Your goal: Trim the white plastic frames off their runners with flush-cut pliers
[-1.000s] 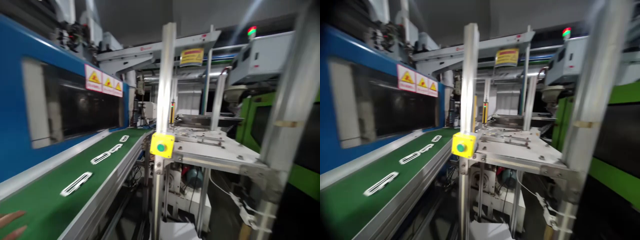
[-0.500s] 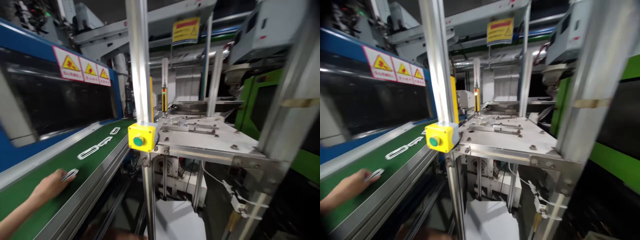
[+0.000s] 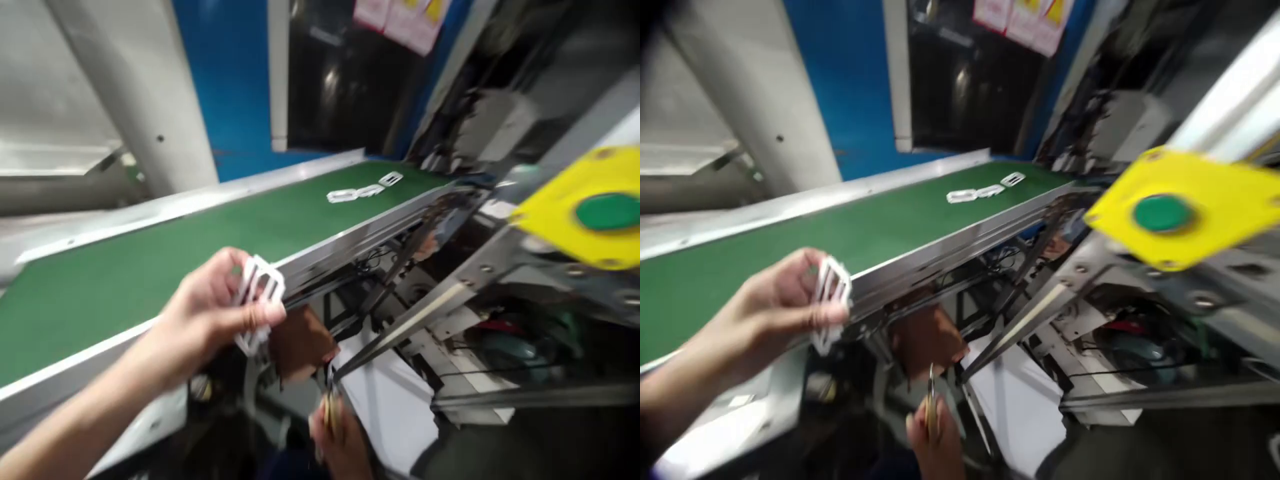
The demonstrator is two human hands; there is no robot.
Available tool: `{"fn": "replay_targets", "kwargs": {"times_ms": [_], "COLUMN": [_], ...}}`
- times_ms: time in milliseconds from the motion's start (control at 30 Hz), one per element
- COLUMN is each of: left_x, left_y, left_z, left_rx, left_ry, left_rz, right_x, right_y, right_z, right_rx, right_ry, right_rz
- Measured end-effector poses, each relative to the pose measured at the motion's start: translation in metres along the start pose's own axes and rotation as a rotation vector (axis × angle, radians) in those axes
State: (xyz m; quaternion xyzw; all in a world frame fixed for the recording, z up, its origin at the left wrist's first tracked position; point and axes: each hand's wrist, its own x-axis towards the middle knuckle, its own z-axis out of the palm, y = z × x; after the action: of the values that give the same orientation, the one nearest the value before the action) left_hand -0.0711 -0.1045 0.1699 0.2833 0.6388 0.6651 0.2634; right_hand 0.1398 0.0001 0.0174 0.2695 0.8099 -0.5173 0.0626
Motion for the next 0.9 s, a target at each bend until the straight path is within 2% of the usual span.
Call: {"fn": "replay_targets", "kwargs": {"times_ms": [33,67,133,200,267,367,500,567,733,900], "left_x": [-0.027,-0.051,-0.093,-0.126,-0.15,-0.171,-0.181,-0.182,-0.182,-0.177], "left_y": [-0.019,-0.041,-0.089,-0.132,-0.161,-0.174,-0.17,-0.17,-0.171,-0.173], "left_z": [0.002,0.003,0.007,0.01,0.012,0.011,-0.007,-0.023,-0.06,-0.076], "left_rx": [-0.062,-0.118,-0.225,-0.344,-0.459,-0.535,-0.4,-0.319,-0.236,-0.23], "left_ry": [-0.002,0.015,0.143,0.318,0.461,0.577,0.683,0.655,0.294,0.079], "left_rz": [-0.1,-0.211,-0.357,-0.431,-0.474,-0.502,-0.495,-0.509,-0.569,-0.61], "right_x": [0.004,0.009,0.019,0.027,0.031,0.031,0.031,0.034,0.044,0.052], "right_y": [-0.008,-0.015,-0.028,-0.033,-0.031,-0.022,-0.016,-0.017,-0.021,-0.016], "right_z": [0.004,0.01,0.024,0.042,0.062,0.083,0.091,0.089,0.085,0.086], "right_rx": [0.056,0.186,0.382,0.406,0.341,0.3,0.259,0.222,0.205,0.276], "right_ry": [-0.008,0.045,-0.053,-0.141,-0.188,-0.247,-0.374,-0.444,-0.579,-0.686], "right_rz": [-0.025,-0.097,-0.247,-0.268,-0.216,-0.162,-0.192,-0.209,-0.191,-0.108]}}
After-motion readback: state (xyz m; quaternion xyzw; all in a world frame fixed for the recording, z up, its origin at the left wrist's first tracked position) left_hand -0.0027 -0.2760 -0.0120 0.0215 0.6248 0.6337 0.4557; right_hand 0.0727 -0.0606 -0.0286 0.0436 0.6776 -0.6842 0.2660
